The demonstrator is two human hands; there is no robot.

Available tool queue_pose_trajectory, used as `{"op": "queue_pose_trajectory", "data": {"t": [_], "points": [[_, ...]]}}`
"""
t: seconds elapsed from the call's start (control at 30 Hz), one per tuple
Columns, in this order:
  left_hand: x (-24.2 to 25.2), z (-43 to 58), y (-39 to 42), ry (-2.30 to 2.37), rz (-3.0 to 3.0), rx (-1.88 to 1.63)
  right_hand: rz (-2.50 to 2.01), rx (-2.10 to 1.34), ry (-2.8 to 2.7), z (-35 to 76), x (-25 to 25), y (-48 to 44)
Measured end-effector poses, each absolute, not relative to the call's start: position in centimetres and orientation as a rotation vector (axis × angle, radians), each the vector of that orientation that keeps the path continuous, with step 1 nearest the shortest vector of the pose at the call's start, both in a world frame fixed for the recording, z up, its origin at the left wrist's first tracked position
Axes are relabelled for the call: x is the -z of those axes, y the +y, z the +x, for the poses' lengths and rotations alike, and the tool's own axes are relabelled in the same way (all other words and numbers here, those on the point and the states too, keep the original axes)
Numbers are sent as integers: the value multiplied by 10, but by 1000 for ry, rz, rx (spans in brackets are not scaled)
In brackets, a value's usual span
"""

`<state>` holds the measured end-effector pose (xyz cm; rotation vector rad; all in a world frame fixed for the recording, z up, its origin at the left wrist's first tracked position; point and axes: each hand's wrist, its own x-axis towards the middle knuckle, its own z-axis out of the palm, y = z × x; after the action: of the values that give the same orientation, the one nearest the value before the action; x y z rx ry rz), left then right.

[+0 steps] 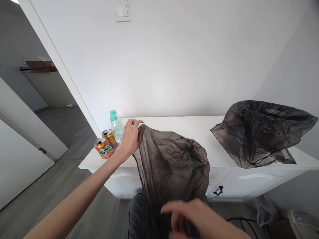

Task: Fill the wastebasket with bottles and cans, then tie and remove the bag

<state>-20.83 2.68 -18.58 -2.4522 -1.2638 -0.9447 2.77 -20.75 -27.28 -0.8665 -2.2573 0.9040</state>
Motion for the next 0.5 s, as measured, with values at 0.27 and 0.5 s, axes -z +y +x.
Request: {"op": "queue_pose_trajectory", "data": {"t": [0.27,0.5], "points": [[180,-229,13,-1111,-2660,613,-1454,19,-2058,71,265,-95],[171,-244,-7,-1085,-2686,331,-1721,-127,-2321,63,321,-57]]}}
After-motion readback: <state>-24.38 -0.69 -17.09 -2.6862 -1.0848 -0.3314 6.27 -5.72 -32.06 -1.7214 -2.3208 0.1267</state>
